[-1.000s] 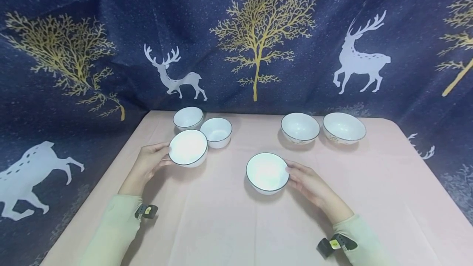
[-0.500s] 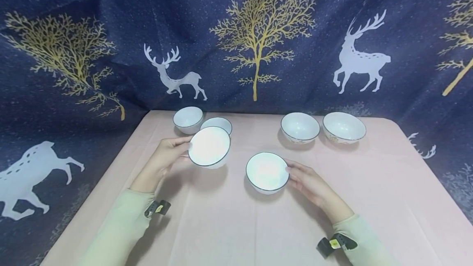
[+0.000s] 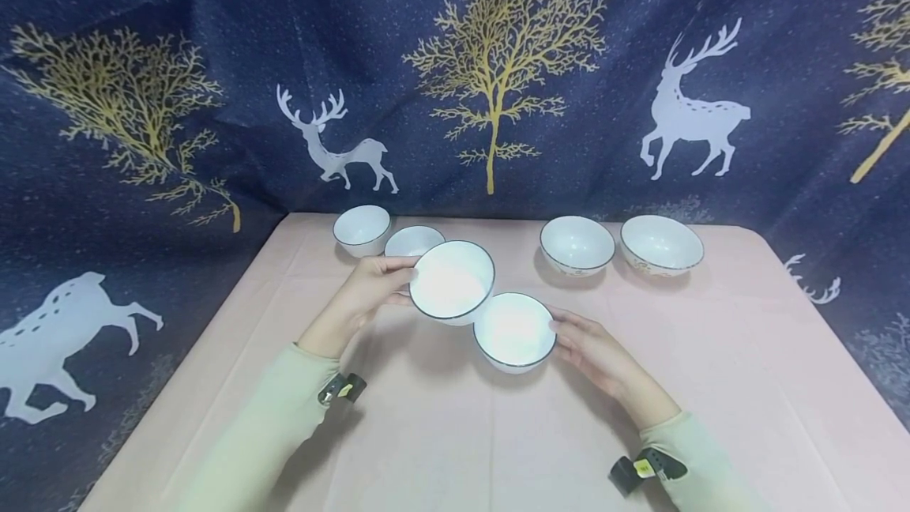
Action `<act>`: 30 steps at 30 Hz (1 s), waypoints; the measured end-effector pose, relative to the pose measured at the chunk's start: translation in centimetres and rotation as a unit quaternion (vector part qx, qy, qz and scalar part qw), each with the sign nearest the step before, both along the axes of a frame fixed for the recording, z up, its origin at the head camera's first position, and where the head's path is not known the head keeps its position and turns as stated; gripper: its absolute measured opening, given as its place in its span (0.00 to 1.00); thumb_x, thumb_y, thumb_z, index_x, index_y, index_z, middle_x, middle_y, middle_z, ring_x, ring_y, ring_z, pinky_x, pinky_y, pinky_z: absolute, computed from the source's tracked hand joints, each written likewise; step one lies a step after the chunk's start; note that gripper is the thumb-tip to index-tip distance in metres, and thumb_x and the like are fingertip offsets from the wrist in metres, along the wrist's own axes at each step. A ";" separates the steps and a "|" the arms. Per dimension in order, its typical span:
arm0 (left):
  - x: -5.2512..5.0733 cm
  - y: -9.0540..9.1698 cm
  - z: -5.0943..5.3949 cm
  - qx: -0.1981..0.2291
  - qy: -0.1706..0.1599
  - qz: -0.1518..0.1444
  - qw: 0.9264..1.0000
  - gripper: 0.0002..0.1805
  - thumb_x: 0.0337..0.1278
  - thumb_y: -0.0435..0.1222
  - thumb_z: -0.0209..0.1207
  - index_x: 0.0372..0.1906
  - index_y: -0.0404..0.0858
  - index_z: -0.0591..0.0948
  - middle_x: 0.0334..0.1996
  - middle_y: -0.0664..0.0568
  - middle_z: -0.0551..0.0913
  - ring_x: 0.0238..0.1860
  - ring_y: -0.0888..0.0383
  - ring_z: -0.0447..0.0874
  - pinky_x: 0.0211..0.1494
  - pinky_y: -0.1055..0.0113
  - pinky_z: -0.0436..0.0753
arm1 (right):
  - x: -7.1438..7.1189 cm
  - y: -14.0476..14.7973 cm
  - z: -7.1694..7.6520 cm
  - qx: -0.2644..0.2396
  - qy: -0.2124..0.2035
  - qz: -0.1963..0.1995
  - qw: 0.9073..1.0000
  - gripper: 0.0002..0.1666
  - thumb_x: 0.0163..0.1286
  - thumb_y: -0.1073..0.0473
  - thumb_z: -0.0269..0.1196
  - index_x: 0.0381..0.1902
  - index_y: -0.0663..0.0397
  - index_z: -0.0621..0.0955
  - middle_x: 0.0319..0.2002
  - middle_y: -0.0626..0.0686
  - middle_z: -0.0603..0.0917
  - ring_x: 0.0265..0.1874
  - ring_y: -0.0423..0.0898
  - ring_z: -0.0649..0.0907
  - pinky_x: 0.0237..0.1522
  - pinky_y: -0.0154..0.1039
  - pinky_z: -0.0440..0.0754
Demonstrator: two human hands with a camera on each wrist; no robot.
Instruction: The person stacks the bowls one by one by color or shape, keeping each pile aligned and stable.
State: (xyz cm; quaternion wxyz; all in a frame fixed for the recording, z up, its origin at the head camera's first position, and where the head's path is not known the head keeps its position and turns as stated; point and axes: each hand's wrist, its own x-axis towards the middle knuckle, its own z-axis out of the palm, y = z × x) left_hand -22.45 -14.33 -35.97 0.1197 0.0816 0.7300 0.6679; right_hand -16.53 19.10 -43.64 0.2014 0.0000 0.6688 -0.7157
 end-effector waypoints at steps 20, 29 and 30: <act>0.0 5.3 -1.2 -0.025 -0.042 -0.040 0.998 0.18 0.63 0.25 0.53 0.57 0.22 0.74 0.51 0.30 0.79 0.41 0.43 0.86 0.41 0.61 0.88 | 0.2 0.0 0.1 -0.015 -0.001 0.005 1.000 0.37 0.76 0.56 0.49 0.73 0.68 0.50 0.73 0.66 0.55 0.70 0.59 0.60 0.66 0.41 0.70; 0.3 6.5 -2.0 -0.030 -0.050 -0.039 0.998 0.18 0.62 0.25 0.55 0.56 0.23 0.76 0.50 0.31 0.80 0.41 0.45 0.87 0.40 0.62 0.88 | 0.2 0.0 -0.2 -0.017 -0.008 0.005 1.000 0.38 0.78 0.52 0.46 0.74 0.68 0.47 0.74 0.65 0.52 0.71 0.58 0.58 0.69 0.43 0.65; 0.3 6.6 -2.0 -0.032 -0.053 -0.038 0.997 0.18 0.62 0.25 0.55 0.55 0.23 0.76 0.50 0.32 0.80 0.41 0.46 0.87 0.40 0.62 0.88 | 0.2 -0.1 -0.1 -0.017 -0.010 0.006 1.000 0.38 0.78 0.51 0.46 0.74 0.68 0.47 0.74 0.65 0.52 0.72 0.58 0.58 0.69 0.43 0.65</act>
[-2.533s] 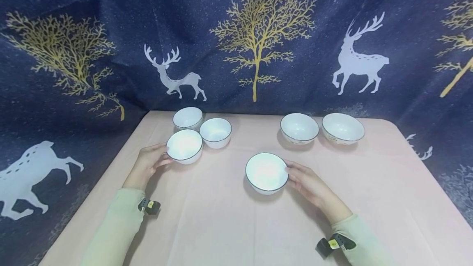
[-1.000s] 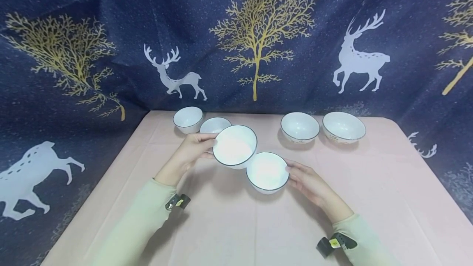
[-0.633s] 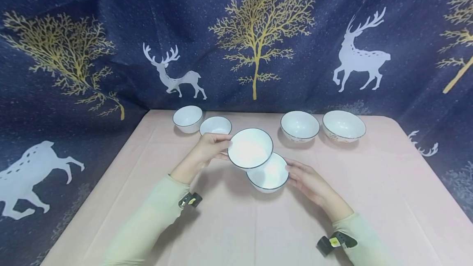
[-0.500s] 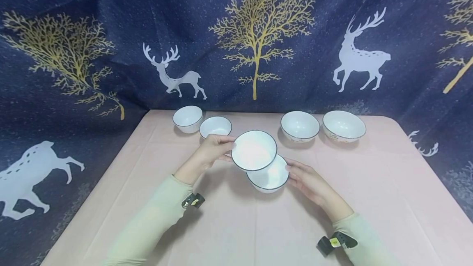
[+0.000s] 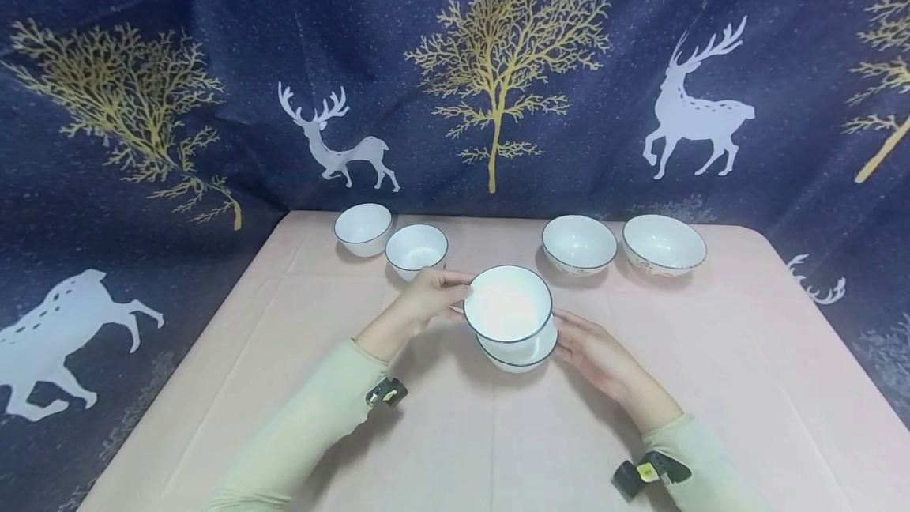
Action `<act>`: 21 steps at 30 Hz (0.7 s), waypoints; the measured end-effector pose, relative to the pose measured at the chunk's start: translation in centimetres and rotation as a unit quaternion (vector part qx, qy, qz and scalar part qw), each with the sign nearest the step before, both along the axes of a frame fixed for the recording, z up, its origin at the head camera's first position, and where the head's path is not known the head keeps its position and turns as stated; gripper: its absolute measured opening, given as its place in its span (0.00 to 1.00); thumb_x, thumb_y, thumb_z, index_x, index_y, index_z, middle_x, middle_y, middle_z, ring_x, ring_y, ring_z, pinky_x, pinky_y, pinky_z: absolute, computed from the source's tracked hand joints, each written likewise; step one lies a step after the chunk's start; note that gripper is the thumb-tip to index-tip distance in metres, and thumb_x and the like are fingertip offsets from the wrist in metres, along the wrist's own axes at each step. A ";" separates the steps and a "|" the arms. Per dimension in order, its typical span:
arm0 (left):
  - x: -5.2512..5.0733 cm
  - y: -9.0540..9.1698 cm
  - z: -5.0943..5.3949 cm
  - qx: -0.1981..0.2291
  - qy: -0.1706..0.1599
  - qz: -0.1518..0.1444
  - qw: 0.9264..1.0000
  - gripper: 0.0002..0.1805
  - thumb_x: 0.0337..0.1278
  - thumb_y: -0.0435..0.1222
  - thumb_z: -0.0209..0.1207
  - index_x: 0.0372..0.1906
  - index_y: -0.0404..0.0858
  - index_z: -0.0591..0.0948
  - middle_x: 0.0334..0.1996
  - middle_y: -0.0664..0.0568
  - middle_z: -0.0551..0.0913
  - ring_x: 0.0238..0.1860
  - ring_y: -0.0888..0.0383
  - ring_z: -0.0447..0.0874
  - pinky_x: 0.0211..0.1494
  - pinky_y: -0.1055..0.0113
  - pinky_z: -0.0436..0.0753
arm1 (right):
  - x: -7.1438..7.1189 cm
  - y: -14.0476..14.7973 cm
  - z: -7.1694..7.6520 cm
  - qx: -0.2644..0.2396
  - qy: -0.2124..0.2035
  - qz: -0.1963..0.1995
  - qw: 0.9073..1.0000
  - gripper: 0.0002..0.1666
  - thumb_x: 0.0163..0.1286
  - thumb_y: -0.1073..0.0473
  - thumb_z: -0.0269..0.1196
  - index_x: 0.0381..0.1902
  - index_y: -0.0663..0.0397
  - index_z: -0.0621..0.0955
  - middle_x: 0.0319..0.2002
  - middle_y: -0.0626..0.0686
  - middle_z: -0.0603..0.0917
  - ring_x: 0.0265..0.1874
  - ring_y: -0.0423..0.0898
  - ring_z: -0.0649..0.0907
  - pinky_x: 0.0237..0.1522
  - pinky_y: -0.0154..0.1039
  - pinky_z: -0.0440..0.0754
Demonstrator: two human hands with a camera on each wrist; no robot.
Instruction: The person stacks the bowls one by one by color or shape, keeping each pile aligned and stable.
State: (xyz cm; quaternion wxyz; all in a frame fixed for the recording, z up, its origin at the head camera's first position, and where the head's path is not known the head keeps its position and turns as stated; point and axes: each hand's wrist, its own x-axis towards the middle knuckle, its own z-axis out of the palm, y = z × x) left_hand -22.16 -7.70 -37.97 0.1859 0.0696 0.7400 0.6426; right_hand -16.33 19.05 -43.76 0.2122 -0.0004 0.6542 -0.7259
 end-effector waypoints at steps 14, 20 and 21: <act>0.3 0.7 -0.2 -0.018 -0.017 0.012 1.000 0.17 0.61 0.26 0.56 0.55 0.27 0.78 0.48 0.35 0.82 0.39 0.49 0.87 0.41 0.62 0.88 | 0.0 0.2 0.1 0.003 -0.009 0.006 1.000 0.38 0.78 0.48 0.44 0.74 0.65 0.48 0.74 0.63 0.52 0.71 0.56 0.58 0.69 0.42 0.66; 0.6 0.7 -0.4 -0.001 -0.021 0.021 1.000 0.16 0.61 0.26 0.57 0.54 0.26 0.78 0.48 0.34 0.82 0.39 0.47 0.87 0.41 0.62 0.88 | 0.0 0.1 0.2 -0.005 -0.009 0.006 1.000 0.38 0.78 0.49 0.44 0.74 0.66 0.47 0.74 0.63 0.52 0.71 0.56 0.58 0.68 0.41 0.67; 0.6 0.7 -0.5 0.001 -0.022 0.024 0.999 0.16 0.60 0.26 0.58 0.54 0.26 0.78 0.48 0.34 0.82 0.39 0.46 0.87 0.41 0.62 0.88 | 0.0 0.1 0.2 -0.006 -0.009 0.005 1.000 0.38 0.78 0.49 0.44 0.74 0.66 0.47 0.74 0.63 0.52 0.71 0.56 0.58 0.68 0.40 0.67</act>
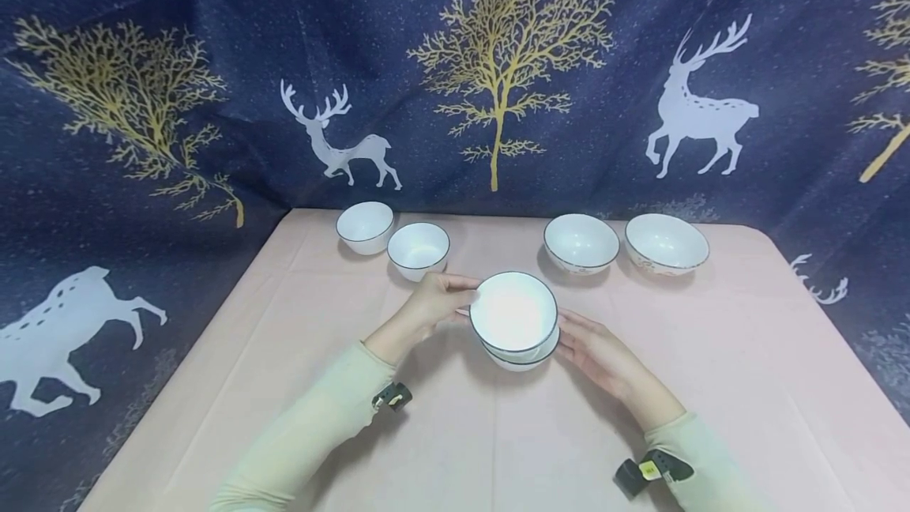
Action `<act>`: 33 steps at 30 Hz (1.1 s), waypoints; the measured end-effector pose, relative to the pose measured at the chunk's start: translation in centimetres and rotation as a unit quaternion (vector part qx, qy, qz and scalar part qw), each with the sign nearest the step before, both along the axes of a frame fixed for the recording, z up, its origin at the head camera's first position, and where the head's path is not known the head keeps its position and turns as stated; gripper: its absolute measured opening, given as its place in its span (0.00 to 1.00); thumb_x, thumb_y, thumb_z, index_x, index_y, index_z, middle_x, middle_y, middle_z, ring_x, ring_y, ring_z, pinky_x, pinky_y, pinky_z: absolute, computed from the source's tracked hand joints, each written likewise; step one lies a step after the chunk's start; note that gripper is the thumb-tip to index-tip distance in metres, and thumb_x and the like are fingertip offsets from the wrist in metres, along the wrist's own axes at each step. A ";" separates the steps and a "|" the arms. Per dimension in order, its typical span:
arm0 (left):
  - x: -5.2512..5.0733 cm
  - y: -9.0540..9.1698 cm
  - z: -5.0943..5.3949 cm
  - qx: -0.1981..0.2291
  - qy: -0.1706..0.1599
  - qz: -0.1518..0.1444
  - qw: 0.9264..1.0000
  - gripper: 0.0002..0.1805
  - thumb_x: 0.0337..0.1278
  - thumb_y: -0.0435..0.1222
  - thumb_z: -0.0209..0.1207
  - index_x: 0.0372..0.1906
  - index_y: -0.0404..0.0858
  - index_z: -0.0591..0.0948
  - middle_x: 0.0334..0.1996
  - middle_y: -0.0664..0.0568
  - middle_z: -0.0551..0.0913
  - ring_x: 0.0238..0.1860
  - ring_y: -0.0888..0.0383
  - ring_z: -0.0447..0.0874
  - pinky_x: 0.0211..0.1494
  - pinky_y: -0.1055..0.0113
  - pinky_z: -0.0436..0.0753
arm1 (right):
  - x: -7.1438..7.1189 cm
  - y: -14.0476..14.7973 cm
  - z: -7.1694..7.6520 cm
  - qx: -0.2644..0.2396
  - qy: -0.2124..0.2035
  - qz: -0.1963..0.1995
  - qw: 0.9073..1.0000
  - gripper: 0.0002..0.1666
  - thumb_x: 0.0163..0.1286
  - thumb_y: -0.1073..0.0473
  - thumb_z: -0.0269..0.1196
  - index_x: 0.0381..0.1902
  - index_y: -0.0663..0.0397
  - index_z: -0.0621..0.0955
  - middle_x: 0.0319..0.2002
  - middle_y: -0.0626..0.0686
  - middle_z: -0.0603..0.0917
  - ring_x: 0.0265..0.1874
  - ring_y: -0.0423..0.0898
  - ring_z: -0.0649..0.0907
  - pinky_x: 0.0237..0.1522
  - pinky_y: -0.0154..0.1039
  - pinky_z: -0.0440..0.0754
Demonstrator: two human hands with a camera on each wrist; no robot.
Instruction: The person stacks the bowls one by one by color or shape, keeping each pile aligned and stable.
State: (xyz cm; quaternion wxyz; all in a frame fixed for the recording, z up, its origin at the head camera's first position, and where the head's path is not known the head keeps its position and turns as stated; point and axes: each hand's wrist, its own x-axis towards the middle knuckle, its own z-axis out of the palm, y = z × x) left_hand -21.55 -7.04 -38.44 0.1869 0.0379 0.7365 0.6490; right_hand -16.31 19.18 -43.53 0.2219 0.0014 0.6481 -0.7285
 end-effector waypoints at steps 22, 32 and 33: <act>-0.8 0.9 -1.0 -0.085 0.027 0.013 0.996 0.13 0.50 0.26 0.65 0.44 0.31 0.85 0.44 0.41 0.85 0.34 0.52 0.88 0.39 0.65 0.88 | -0.2 -0.1 0.0 0.012 -0.024 -0.010 1.000 0.40 0.77 0.49 0.46 0.75 0.64 0.47 0.74 0.62 0.53 0.71 0.55 0.61 0.66 0.39 0.70; -1.0 0.6 -1.2 -0.080 0.021 -0.004 0.997 0.13 0.51 0.26 0.66 0.45 0.30 0.85 0.41 0.42 0.84 0.32 0.53 0.88 0.40 0.65 0.88 | 0.0 -0.2 0.1 0.007 -0.015 -0.006 1.000 0.39 0.78 0.47 0.44 0.75 0.64 0.48 0.74 0.62 0.53 0.71 0.54 0.60 0.67 0.40 0.68; -1.0 0.5 -1.3 -0.079 0.023 -0.006 0.997 0.14 0.51 0.27 0.66 0.45 0.30 0.84 0.41 0.42 0.84 0.32 0.53 0.87 0.40 0.65 0.88 | 0.0 -0.2 0.2 0.005 -0.014 -0.004 1.000 0.39 0.78 0.46 0.44 0.75 0.63 0.48 0.74 0.61 0.53 0.71 0.54 0.60 0.66 0.39 0.69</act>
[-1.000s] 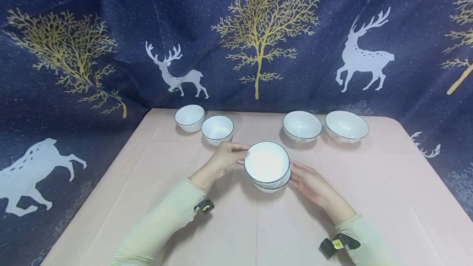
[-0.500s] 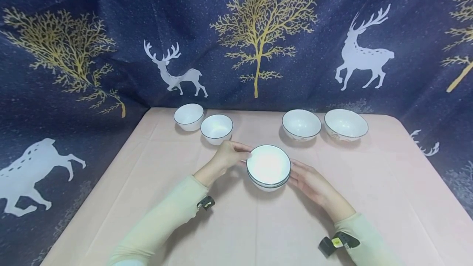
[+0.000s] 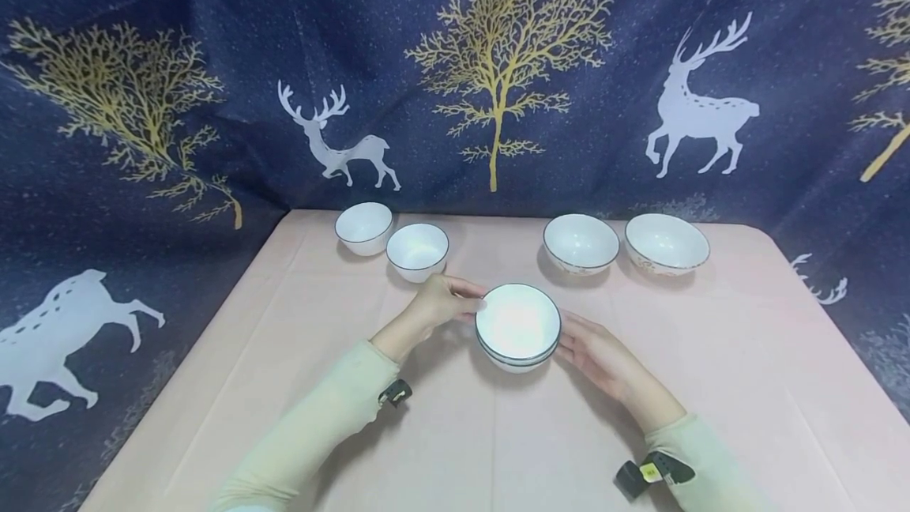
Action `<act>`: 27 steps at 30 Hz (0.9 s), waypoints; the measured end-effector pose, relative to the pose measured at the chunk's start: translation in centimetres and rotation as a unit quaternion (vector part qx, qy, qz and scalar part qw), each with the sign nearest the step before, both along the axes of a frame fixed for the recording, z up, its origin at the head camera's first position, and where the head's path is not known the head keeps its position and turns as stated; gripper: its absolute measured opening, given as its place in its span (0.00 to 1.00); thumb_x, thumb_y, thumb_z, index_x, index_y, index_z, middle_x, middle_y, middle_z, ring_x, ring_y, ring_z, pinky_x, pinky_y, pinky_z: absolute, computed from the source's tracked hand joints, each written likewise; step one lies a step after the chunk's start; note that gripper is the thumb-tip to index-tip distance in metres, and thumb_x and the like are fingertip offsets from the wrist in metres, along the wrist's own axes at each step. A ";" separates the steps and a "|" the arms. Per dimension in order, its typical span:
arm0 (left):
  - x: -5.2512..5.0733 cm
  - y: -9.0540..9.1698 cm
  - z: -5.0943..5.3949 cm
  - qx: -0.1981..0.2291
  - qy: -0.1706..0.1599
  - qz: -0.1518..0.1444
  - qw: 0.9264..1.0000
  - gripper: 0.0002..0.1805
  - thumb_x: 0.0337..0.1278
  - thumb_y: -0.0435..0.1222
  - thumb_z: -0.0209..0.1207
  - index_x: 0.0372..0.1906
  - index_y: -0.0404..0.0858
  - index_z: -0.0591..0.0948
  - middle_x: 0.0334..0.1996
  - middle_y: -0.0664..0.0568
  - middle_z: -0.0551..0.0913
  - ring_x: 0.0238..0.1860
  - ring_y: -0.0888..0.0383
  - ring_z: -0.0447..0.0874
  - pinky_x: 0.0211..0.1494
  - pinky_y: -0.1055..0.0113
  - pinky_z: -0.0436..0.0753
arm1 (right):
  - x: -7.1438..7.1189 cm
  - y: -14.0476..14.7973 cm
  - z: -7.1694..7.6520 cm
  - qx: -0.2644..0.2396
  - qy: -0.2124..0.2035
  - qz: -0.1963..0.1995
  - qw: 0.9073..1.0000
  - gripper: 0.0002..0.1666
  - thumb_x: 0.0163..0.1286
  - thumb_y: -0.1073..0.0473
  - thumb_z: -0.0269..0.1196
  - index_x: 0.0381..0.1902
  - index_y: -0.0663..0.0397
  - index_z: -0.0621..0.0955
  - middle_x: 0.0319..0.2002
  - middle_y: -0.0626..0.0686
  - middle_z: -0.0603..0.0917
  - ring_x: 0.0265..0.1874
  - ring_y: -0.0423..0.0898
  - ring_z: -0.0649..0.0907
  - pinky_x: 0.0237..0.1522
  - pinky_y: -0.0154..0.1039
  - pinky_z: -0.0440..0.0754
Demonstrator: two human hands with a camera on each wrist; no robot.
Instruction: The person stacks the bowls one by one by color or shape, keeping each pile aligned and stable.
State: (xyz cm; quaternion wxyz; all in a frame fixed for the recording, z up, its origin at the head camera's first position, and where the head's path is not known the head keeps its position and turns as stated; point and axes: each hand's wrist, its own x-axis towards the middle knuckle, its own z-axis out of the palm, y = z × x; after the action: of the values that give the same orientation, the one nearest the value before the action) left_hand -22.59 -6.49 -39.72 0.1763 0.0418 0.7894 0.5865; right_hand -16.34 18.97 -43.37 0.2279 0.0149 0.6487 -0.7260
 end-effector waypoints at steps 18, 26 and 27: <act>0.0 -1.3 -0.4 0.050 0.008 -0.044 0.998 0.19 0.58 0.30 0.63 0.54 0.27 0.79 0.52 0.37 0.81 0.42 0.49 0.87 0.50 0.62 0.86 | -0.1 -0.1 0.6 -0.011 -0.004 -0.004 1.000 0.44 0.77 0.41 0.43 0.74 0.68 0.45 0.74 0.64 0.50 0.72 0.57 0.56 0.69 0.44 0.63; -1.2 -3.0 -0.5 0.139 -0.026 -0.014 0.990 0.21 0.58 0.26 0.60 0.57 0.25 0.76 0.52 0.35 0.80 0.45 0.52 0.85 0.55 0.58 0.83 | -0.2 -0.1 0.3 -0.020 -0.003 -0.014 1.000 0.43 0.78 0.44 0.45 0.73 0.70 0.46 0.74 0.64 0.51 0.71 0.57 0.58 0.70 0.44 0.63; -1.4 -3.3 -0.5 0.146 -0.032 -0.007 0.989 0.22 0.58 0.25 0.60 0.58 0.25 0.75 0.52 0.34 0.80 0.45 0.52 0.84 0.56 0.58 0.83 | -0.2 0.0 0.3 -0.017 -0.002 -0.011 1.000 0.43 0.78 0.43 0.44 0.74 0.69 0.46 0.74 0.64 0.51 0.72 0.57 0.57 0.70 0.44 0.63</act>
State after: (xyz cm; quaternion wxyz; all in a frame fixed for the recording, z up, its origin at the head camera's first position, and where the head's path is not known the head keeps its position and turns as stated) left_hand -23.98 -9.79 -40.20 0.1976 0.0537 0.6888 0.6954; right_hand -16.59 18.92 -43.08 0.2210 0.0195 0.6358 -0.7393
